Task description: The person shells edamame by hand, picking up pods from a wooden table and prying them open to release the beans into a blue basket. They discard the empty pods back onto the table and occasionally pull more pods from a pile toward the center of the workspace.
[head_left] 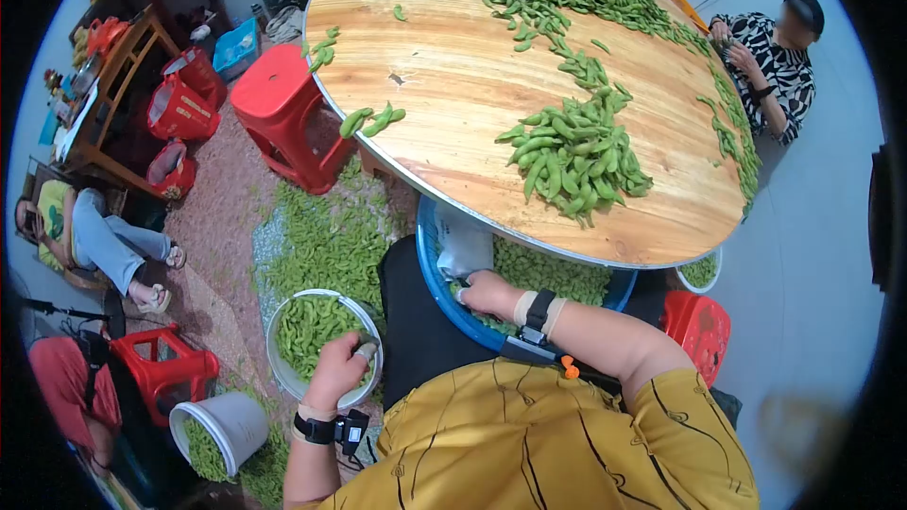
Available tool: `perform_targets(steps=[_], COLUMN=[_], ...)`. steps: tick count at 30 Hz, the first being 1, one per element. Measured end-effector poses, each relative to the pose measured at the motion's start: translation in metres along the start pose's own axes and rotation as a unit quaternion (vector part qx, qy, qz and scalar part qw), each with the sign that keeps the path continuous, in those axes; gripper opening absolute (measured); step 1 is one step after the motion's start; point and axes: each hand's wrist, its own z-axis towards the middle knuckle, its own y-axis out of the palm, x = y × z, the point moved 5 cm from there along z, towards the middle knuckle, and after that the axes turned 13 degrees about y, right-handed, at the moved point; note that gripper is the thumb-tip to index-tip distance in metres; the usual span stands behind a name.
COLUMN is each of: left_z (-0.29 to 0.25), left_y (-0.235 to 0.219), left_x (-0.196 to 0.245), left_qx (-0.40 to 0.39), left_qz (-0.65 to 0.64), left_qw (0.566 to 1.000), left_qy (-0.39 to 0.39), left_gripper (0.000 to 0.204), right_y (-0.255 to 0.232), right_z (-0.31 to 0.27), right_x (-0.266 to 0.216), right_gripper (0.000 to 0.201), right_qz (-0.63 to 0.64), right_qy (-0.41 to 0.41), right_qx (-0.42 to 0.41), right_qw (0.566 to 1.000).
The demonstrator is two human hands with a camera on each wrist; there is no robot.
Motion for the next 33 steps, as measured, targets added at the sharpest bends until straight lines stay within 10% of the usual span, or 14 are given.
perform_targets(steps=[7,13,20,24,27,30,33], left_z=[0.032,0.063,0.072,0.057,0.036,0.018,0.031], left_y=[0.02,0.069,0.075,0.03,0.0,-0.013,-0.015], left_x=[0.081,0.128,0.151,0.131,0.101,0.088,0.118], left_qx=[-0.06,-0.123,-0.019,0.074,0.076,0.139,0.106], left_qz=[0.04,-0.178,-0.337,-0.091,0.3,0.434,0.326], left_qw=[0.992,0.976,0.933,0.987,0.938,0.883,0.931], left_qy=[0.099,0.037,0.123,0.114,0.158,0.109,0.128], left_gripper=[0.021,0.023,0.024,0.023,0.028,0.033,0.04], right_y=[-0.018,-0.034,-0.095,-0.178,-0.219,-0.236,-0.24], right_z=[-0.041,-0.119,-0.163,-0.19,-0.189,-0.174,-0.17], right_x=[0.001,-0.019,-0.019,-0.023,-0.028,-0.039,-0.04], right_gripper=[0.038,0.031,0.022,0.02,0.022,0.022,0.021], right_qz=[-0.086,0.102,0.123,0.148,0.101,0.066,0.076], right_qy=[-0.125,-0.284,-0.345,-0.343,-0.322,-0.298,-0.293], right_qx=[0.118,0.116,0.143,0.373,0.488,0.515,0.484], right_qw=[0.981,0.946,0.92,0.849,0.805,0.801,0.821])
